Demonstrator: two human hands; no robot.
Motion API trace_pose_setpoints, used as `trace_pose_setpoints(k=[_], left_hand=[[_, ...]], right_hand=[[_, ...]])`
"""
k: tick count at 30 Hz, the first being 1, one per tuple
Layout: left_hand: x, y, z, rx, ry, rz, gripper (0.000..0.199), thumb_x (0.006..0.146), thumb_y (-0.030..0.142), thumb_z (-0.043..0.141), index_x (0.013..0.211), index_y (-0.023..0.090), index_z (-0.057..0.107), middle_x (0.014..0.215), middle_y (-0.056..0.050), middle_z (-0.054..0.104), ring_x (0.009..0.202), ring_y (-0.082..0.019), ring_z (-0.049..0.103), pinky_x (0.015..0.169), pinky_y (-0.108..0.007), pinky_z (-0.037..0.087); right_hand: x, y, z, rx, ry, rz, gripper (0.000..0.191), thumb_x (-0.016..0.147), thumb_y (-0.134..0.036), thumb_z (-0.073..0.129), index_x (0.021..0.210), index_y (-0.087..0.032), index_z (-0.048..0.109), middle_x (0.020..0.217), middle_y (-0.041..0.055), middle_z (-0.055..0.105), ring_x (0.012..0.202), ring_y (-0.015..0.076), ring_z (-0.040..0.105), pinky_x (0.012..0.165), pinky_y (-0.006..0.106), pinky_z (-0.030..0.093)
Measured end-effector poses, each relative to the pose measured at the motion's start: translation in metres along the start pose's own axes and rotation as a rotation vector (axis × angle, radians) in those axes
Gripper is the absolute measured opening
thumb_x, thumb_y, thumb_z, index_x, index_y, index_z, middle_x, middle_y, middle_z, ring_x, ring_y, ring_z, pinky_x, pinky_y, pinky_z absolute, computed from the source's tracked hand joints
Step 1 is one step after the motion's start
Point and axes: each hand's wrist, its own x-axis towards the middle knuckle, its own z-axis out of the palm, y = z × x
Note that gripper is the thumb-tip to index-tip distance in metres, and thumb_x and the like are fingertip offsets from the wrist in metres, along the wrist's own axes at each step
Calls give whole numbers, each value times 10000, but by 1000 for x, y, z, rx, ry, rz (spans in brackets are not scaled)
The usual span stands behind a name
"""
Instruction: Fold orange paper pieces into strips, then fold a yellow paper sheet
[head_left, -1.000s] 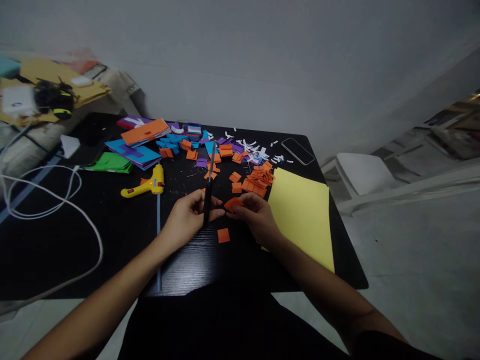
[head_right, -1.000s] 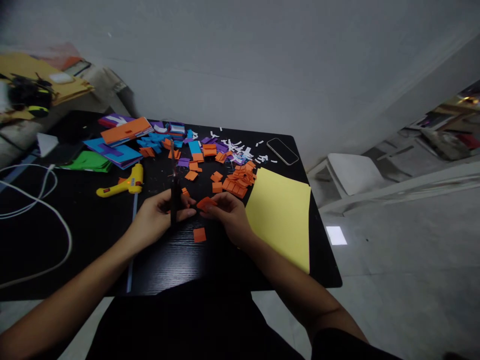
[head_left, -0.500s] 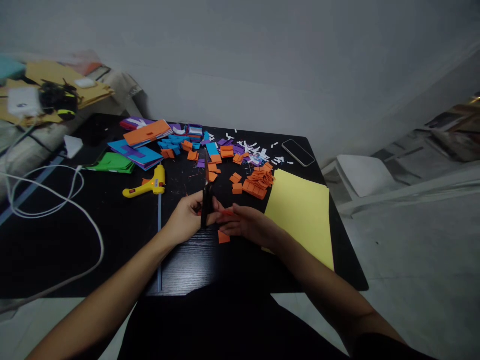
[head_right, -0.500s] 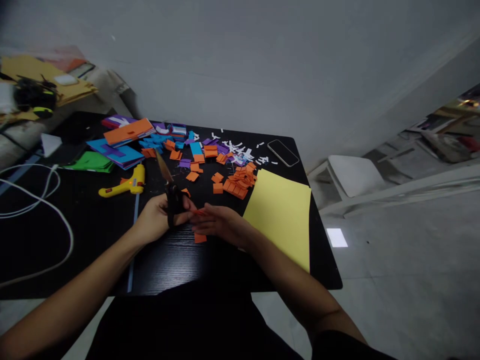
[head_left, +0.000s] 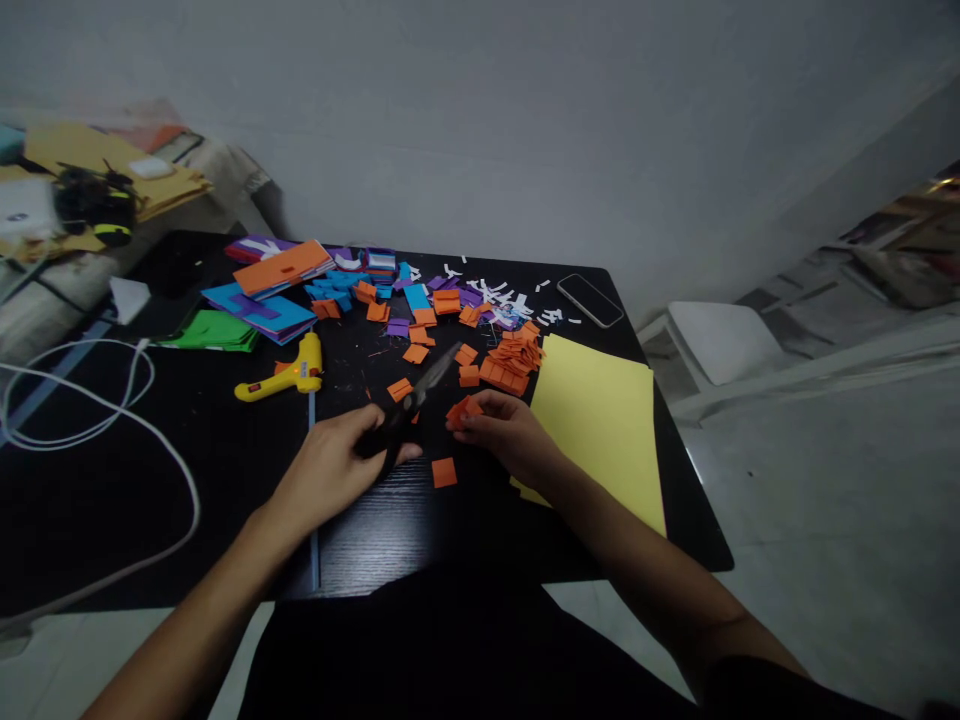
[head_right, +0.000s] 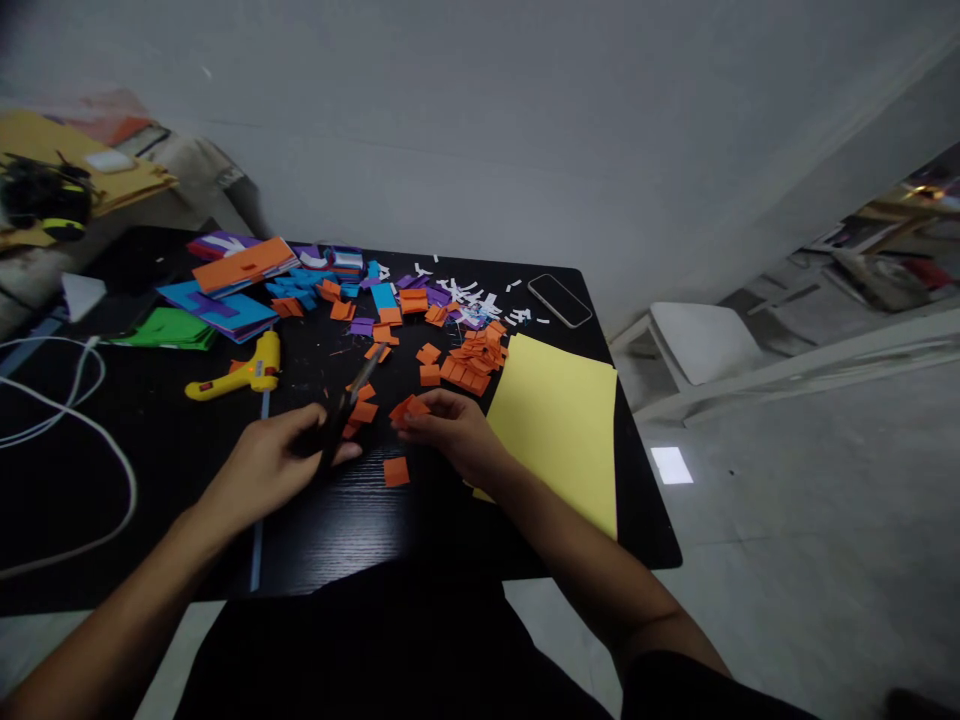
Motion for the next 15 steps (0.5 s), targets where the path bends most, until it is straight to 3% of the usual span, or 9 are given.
trace_pose_setpoints(k=[5,10,15], left_hand=[[-18,2,-7,262,-118,-68,420,863,603,643,808,218,484,742,8,586,644,-196,583,596,-284,391],[-23,8,-4,358,-169,-86,415,904,620,572,831,218,498,802,-29,628,711,-235,628,619,-306,394],[-27,13,2,423,-181,-87,386,925,598,551,874,216,530,874,-50,668,750,-252,654,630,-319,397]], right_hand=[[-2,1,1,-21,64,-107,418,628,-238,935,894,-237,613,803,-33,749,800,188,768,747,314,640],[-3,2,0,-96,49,-160,276,670,-247,911,767,-208,655,781,-24,731,797,167,748,766,301,640],[-2,4,-1,-105,42,-216,183,733,-295,873,810,-214,728,824,-12,747,810,161,734,795,320,646]])
